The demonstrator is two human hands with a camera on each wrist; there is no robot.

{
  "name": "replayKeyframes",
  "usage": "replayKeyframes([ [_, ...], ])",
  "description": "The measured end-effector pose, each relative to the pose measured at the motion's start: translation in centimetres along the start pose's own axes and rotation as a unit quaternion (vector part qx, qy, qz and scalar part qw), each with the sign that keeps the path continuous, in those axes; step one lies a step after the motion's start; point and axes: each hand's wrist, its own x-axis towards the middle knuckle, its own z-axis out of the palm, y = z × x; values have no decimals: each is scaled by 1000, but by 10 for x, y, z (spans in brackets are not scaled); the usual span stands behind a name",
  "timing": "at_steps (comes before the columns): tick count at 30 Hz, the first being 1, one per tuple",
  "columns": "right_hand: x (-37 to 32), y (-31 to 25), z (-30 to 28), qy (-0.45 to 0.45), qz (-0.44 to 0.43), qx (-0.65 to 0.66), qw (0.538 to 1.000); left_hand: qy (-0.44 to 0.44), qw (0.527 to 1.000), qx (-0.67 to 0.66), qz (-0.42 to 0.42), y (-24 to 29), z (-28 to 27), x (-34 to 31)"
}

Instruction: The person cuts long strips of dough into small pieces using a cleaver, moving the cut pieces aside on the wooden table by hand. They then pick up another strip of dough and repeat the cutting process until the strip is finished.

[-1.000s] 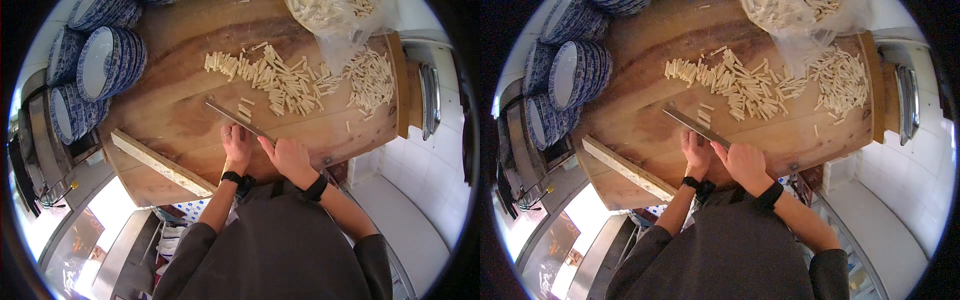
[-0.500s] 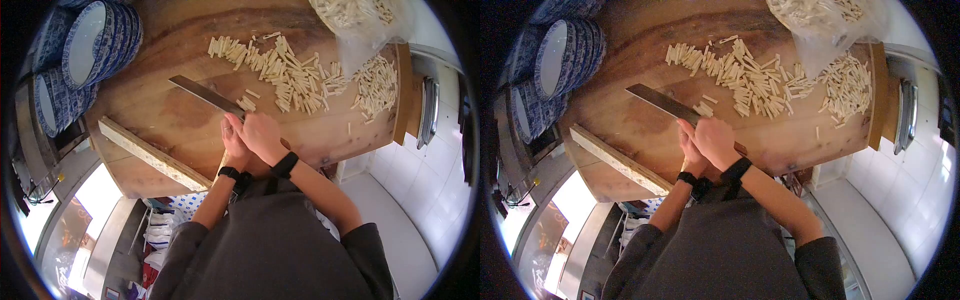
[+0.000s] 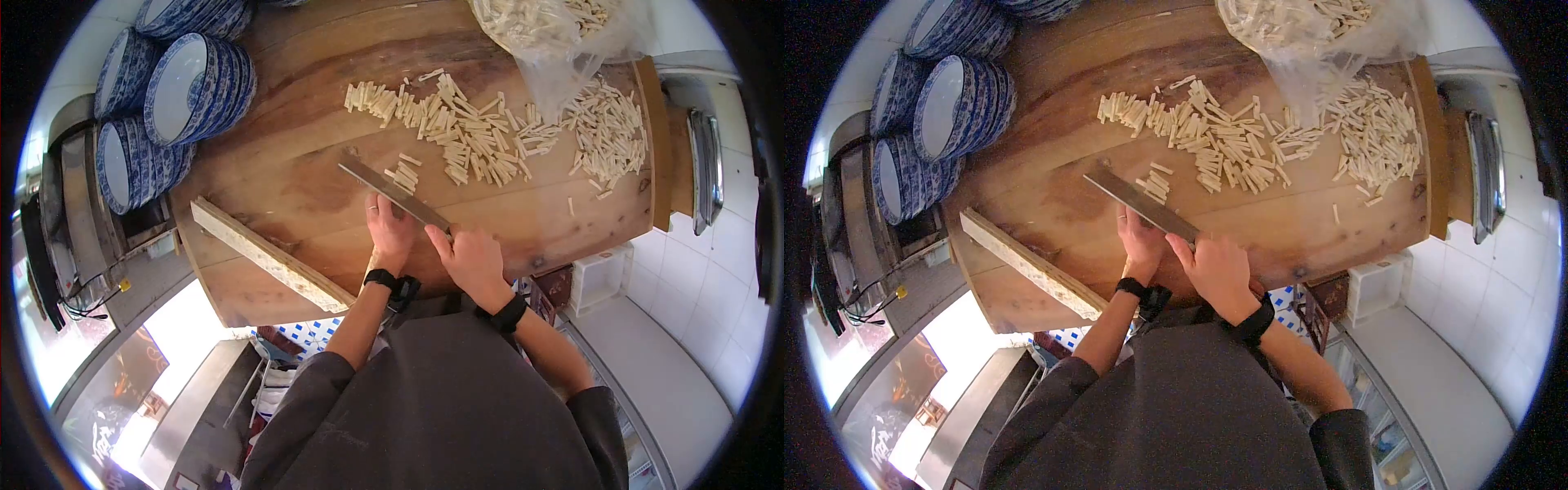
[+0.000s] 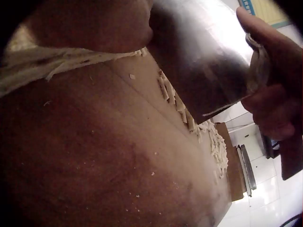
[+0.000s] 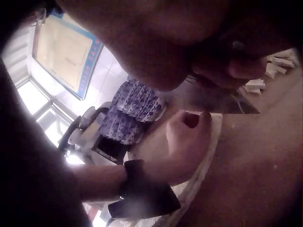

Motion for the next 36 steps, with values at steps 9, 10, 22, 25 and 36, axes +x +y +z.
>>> replayKeyframes([
  [9,-2,1,0,-30,23,-8,999,10,1000,-14,21,0,1,1],
  [10,-2,0,-2,-29,24,-9,999,10,1000,-16,21,0,0,1],
  [22,35,-13,8,0,-46,-71,996,6,1000,6,-15,-7,3,-5],
  [25,45,-20,15,-22,-47,-87,995,3,1000,-3,-23,-6,0,-5],
  [36,81,-41,42,15,-9,34,999,-30,996,48,73,-12,0,-2],
])
